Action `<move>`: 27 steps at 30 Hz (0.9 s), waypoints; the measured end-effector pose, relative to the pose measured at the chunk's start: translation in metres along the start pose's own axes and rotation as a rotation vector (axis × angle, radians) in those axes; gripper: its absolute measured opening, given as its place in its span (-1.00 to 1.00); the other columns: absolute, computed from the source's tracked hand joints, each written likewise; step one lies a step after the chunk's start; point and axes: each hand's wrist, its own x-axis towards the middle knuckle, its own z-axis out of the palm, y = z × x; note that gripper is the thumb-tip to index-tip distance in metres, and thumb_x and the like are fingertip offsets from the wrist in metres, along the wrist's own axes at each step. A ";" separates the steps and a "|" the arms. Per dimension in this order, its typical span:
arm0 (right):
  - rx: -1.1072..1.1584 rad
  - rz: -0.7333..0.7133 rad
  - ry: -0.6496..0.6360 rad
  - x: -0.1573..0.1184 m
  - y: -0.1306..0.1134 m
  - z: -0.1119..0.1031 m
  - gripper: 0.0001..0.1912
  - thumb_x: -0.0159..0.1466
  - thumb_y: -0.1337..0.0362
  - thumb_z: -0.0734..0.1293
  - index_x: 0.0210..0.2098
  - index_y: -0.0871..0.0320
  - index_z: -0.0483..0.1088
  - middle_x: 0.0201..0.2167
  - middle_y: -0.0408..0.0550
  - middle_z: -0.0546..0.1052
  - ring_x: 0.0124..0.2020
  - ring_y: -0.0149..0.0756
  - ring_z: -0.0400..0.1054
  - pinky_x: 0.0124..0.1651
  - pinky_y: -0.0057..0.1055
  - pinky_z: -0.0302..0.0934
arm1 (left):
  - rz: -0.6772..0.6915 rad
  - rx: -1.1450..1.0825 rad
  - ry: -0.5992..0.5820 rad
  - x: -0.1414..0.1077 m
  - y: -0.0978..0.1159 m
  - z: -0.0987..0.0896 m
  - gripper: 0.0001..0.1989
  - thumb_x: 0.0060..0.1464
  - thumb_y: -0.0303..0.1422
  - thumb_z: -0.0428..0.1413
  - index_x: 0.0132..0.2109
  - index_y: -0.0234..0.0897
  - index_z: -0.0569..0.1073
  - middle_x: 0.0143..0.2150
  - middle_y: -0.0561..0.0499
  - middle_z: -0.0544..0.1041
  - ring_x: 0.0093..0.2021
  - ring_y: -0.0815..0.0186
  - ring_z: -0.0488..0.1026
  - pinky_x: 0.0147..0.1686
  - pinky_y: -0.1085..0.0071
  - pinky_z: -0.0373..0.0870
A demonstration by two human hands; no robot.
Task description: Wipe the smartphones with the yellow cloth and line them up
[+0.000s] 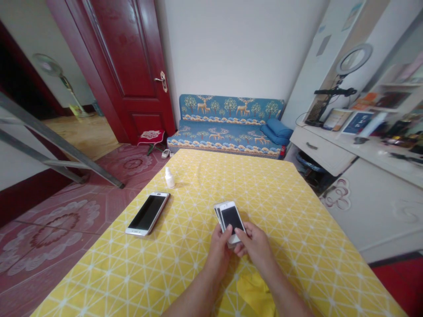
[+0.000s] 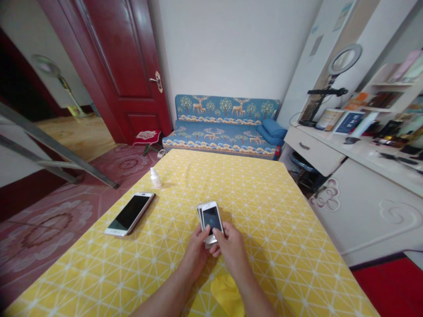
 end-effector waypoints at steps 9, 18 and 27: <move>-0.850 -0.256 0.390 -0.007 -0.004 -0.006 -0.69 0.15 0.02 0.32 -0.24 0.09 0.38 -0.40 0.03 0.52 -0.26 0.00 0.43 -0.23 -0.17 0.25 | 0.138 0.098 0.085 -0.001 0.003 -0.005 -0.70 0.07 -0.28 0.17 -0.04 -0.22 0.41 -0.14 -0.06 0.52 -0.18 0.29 0.47 -0.13 0.34 0.36; 0.222 -0.359 0.006 0.008 0.008 0.009 -0.48 0.23 0.09 0.31 0.15 0.03 0.19 0.11 0.03 0.39 0.11 -0.12 0.31 0.15 -0.13 0.17 | 0.350 0.564 -0.133 -0.001 0.021 -0.016 -0.54 0.13 -0.29 0.10 0.18 -0.13 0.28 0.18 -0.10 0.36 0.20 0.14 0.25 0.21 0.18 0.10; 0.406 -0.340 0.123 -0.003 0.016 0.025 -0.29 0.05 0.10 0.46 0.14 0.01 0.15 0.08 0.00 0.42 0.09 -0.12 0.32 0.18 -0.14 0.15 | 0.430 0.814 -0.301 0.000 0.010 -0.019 -0.40 0.13 -0.41 0.08 0.29 -0.15 0.11 0.29 -0.13 0.22 0.28 0.11 0.14 0.27 0.11 0.03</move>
